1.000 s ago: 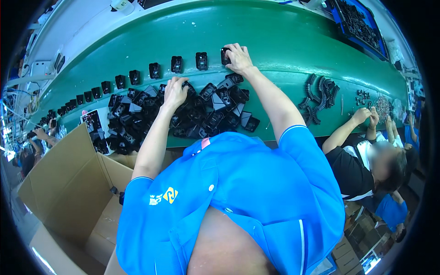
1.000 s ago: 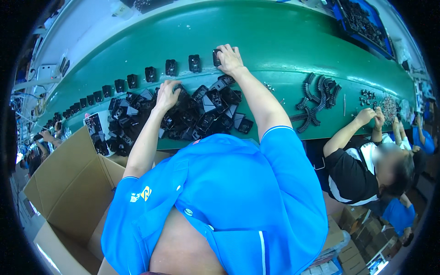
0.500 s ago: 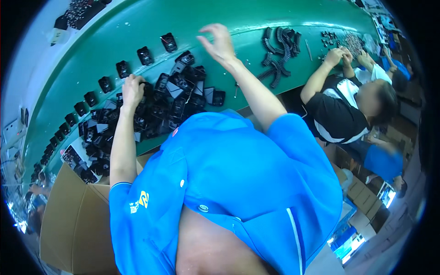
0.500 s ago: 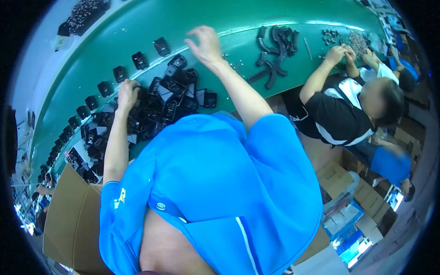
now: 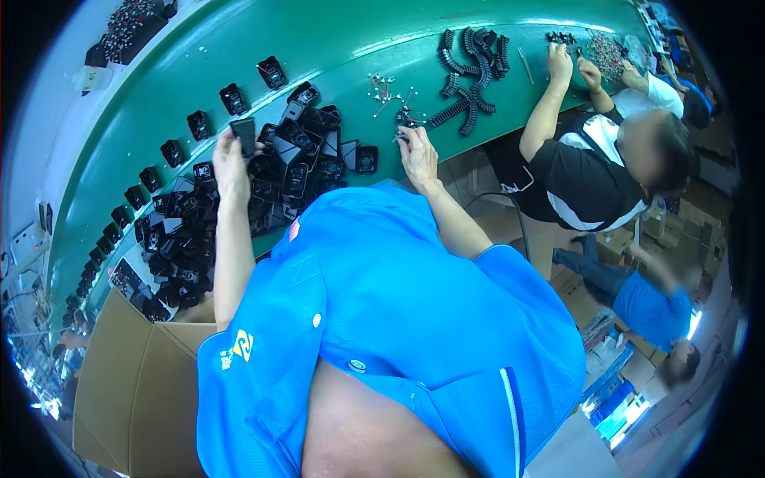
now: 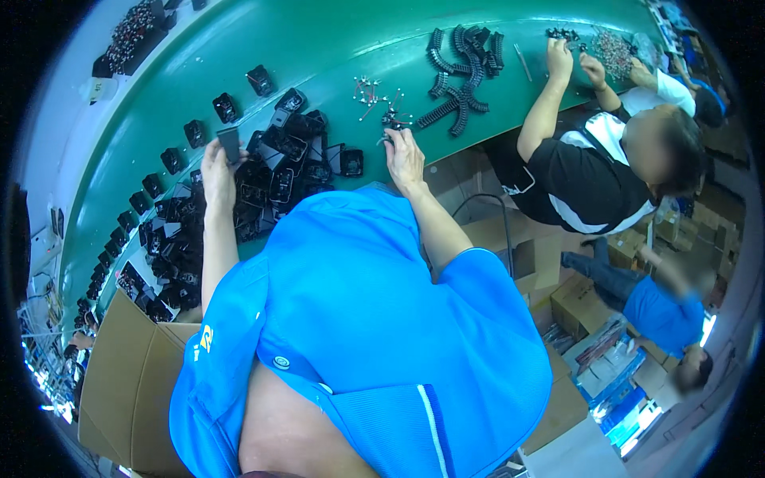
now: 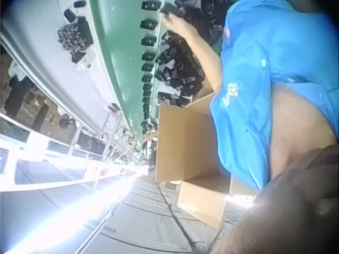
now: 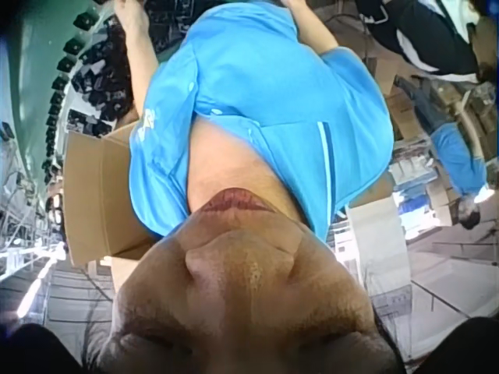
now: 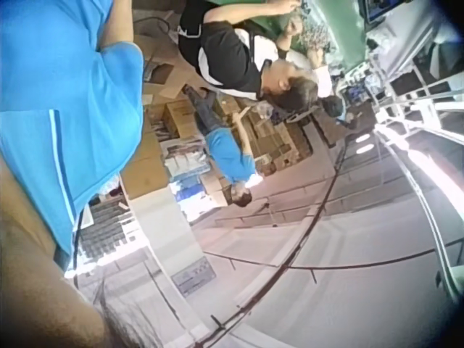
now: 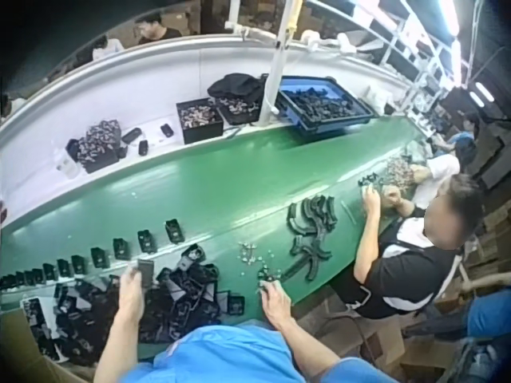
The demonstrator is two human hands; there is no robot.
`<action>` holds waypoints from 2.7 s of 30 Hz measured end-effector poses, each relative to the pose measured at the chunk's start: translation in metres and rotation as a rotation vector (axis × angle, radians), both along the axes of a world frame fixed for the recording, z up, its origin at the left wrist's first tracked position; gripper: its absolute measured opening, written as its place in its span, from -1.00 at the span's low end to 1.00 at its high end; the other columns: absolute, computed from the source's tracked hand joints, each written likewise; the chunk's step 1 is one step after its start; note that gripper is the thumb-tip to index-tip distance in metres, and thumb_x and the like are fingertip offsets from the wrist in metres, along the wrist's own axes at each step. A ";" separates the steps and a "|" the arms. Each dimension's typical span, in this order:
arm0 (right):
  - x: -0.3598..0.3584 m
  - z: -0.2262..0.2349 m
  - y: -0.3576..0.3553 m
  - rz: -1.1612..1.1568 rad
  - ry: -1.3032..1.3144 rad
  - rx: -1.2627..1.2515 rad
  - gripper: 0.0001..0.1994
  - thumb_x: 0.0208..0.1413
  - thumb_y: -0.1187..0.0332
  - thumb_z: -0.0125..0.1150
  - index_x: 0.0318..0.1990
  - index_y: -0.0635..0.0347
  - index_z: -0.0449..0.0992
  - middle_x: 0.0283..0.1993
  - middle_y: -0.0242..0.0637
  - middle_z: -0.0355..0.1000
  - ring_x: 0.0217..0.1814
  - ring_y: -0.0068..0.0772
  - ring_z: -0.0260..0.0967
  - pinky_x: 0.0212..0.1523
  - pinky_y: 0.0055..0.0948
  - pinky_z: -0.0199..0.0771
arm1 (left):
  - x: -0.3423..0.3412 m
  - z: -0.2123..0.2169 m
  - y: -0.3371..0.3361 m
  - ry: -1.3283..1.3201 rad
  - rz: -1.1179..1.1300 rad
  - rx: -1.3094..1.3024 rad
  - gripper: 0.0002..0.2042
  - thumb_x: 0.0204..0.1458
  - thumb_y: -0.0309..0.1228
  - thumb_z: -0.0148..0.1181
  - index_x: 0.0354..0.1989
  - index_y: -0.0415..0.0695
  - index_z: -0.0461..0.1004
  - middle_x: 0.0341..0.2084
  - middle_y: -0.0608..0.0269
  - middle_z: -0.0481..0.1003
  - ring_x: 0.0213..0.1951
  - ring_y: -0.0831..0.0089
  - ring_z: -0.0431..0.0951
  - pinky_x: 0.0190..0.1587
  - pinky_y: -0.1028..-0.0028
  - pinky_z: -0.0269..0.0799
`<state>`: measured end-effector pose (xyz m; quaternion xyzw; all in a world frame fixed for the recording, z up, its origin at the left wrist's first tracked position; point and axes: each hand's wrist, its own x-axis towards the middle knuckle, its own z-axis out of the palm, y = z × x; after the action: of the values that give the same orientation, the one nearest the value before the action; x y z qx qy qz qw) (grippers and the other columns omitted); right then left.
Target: The recorder takes small electronic components out of a cardboard box, inspects them, and organizes them on a green assembly line workbench.
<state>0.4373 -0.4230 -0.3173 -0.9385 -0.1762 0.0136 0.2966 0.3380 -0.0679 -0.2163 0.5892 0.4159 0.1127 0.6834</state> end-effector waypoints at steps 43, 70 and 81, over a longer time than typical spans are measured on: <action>0.014 0.145 0.103 0.331 0.167 0.721 -0.86 -0.02 0.48 0.35 -0.27 0.08 0.58 -0.10 -0.49 0.59 0.02 -0.41 0.40 0.18 -0.39 0.16 | 0.035 0.038 -0.111 -0.545 -0.102 -1.039 -0.60 0.37 -0.34 -0.17 0.36 0.05 0.13 0.21 0.01 0.27 0.14 0.26 0.41 0.09 0.22 0.48; 0.024 0.133 0.095 0.218 -0.064 0.635 -0.80 -0.21 0.48 0.39 -0.34 0.06 0.61 0.28 -0.23 0.28 0.22 -0.18 0.11 0.28 -0.18 -0.04 | 0.051 0.079 -0.122 -0.373 -0.398 -0.230 -0.45 0.14 -0.61 0.19 0.32 -0.21 0.19 0.06 0.02 0.44 0.03 0.36 0.52 0.13 0.47 0.42; 0.031 0.129 0.126 0.325 0.060 0.665 -0.77 -0.19 0.40 0.38 -0.28 0.05 0.59 0.31 -0.26 0.25 0.23 -0.19 0.11 0.29 -0.13 -0.04 | 0.052 0.067 -0.097 -0.337 -0.137 -0.493 -0.59 0.17 -0.55 0.18 0.21 -0.24 0.35 0.04 0.04 0.47 0.06 0.32 0.52 0.08 0.48 0.46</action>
<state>0.4685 -0.2975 -0.1883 -0.7498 -0.3090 0.0299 0.5843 0.3899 -0.1651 -0.1498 0.4055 0.2705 0.0583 0.8712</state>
